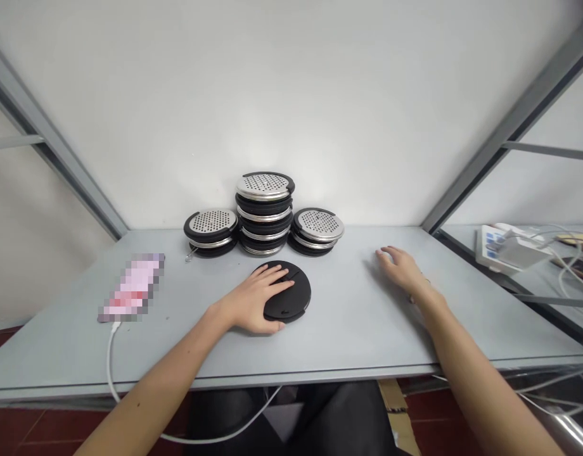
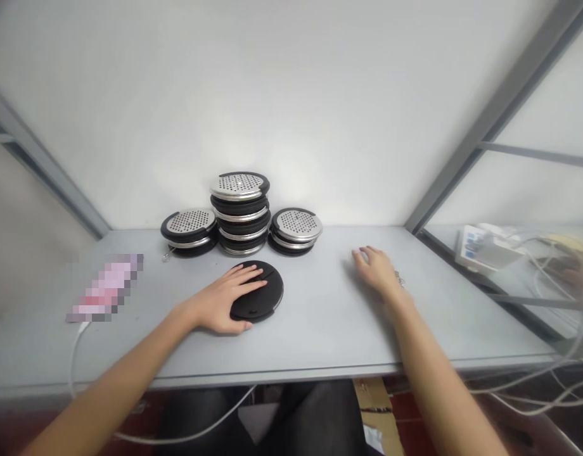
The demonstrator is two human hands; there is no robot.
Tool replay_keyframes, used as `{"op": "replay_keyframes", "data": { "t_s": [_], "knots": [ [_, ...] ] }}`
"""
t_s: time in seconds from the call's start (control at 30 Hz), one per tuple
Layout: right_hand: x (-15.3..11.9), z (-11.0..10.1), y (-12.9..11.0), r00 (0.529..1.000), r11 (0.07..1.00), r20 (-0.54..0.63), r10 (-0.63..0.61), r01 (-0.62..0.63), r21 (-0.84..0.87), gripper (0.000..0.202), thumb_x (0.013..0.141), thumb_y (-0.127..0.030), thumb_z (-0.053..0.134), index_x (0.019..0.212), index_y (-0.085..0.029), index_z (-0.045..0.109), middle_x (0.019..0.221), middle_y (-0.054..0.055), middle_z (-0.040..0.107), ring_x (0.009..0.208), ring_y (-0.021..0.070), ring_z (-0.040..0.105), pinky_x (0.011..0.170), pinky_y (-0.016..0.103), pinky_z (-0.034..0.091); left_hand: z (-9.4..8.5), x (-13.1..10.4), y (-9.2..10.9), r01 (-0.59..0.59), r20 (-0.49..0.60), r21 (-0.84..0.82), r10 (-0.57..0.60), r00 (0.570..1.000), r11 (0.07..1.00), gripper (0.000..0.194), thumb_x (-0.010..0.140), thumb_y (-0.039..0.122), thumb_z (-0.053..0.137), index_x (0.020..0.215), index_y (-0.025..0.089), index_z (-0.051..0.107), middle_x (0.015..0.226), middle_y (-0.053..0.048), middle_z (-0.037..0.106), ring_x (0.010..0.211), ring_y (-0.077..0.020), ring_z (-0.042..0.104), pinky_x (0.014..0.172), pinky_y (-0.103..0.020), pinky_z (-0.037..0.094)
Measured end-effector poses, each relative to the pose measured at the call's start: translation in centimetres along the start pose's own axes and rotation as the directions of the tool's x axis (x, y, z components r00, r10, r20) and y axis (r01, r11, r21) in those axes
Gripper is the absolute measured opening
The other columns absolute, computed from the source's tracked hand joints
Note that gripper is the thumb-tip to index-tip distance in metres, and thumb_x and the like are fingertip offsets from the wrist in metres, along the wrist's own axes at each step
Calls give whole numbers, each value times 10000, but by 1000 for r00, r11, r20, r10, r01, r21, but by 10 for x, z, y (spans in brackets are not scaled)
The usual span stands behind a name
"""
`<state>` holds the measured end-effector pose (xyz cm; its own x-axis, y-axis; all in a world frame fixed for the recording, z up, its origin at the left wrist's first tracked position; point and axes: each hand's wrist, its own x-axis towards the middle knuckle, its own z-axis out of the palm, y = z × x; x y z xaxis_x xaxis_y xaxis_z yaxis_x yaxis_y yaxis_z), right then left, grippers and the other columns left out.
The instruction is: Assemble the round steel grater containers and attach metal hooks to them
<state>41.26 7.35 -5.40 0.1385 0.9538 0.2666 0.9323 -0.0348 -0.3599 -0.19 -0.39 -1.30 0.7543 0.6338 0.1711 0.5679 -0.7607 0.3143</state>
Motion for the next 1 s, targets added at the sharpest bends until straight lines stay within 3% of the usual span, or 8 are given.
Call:
{"op": "replay_keyframes", "data": {
  "t_s": [0.13, 0.3, 0.4, 0.53, 0.73, 0.9, 1.0],
  "knots": [
    [-5, -11, 35, 964, 964, 104, -246, 254, -81, 622, 945, -513, 268, 1389, -144, 498, 1492, 110, 430, 1445, 320, 260, 1171, 514, 276, 1, 0, 0, -5, -9, 0, 5, 1000, 1000, 878, 660, 405, 763, 1448, 234, 415, 1557, -120, 304, 1434, -368, 263, 1178, -563, 191],
    [-23, -15, 65, 930, 942, 277, -241, 293, -164, 678, 943, -545, 241, 1448, -124, 409, 1534, 142, 332, 1425, 301, 304, 1168, 522, 269, 0, 1, 2, 8, -10, 3, -8, 1000, 1000, 867, 665, 383, 762, 1448, 251, 414, 1557, -111, 307, 1426, -374, 280, 1171, -571, 200],
    [-35, -11, 68, 936, 943, 263, -234, 284, -171, 657, 954, -523, 222, 1448, -129, 402, 1528, 147, 338, 1423, 291, 310, 1166, 535, 259, -1, 2, 3, 23, 9, 15, -23, 1000, 1000, 866, 673, 392, 756, 1453, 249, 407, 1560, -111, 302, 1431, -369, 271, 1173, -568, 194],
    [-45, -8, 53, 942, 950, 229, -245, 281, -139, 617, 969, -477, 195, 1437, -138, 411, 1509, 146, 380, 1423, 264, 314, 1173, 511, 257, -1, 2, 3, 30, 27, 31, -30, 999, 999, 875, 682, 414, 750, 1462, 251, 391, 1567, -111, 286, 1440, -365, 249, 1175, -566, 185],
    [-43, 3, 4, 920, 943, 265, -289, 321, -87, 621, 978, -460, 188, 1425, -98, 420, 1521, 174, 344, 1431, 271, 289, 1174, 495, 264, -1, 3, 3, 26, 23, 34, -27, 999, 999, 866, 692, 422, 745, 1462, 246, 389, 1562, -121, 293, 1439, -363, 252, 1173, -571, 182],
    [-34, 19, -36, 884, 915, 269, -383, 403, -25, 638, 979, -490, 196, 1442, -97, 391, 1523, 182, 332, 1433, 295, 285, 1161, 532, 272, -3, 3, 6, 48, 45, 30, -49, 998, 998, 876, 686, 429, 751, 1461, 233, 394, 1563, -117, 292, 1442, -358, 246, 1183, -553, 173],
    [-26, 22, -46, 858, 898, 303, -415, 440, -15, 665, 984, -484, 172, 1452, -55, 369, 1537, 186, 298, 1443, 293, 263, 1176, 510, 251, -6, 3, 5, 49, 74, 33, -52, 996, 998, 873, 691, 441, 740, 1463, 229, 392, 1575, -105, 265, 1455, -336, 220, 1196, -523, 161]
  ]
}}
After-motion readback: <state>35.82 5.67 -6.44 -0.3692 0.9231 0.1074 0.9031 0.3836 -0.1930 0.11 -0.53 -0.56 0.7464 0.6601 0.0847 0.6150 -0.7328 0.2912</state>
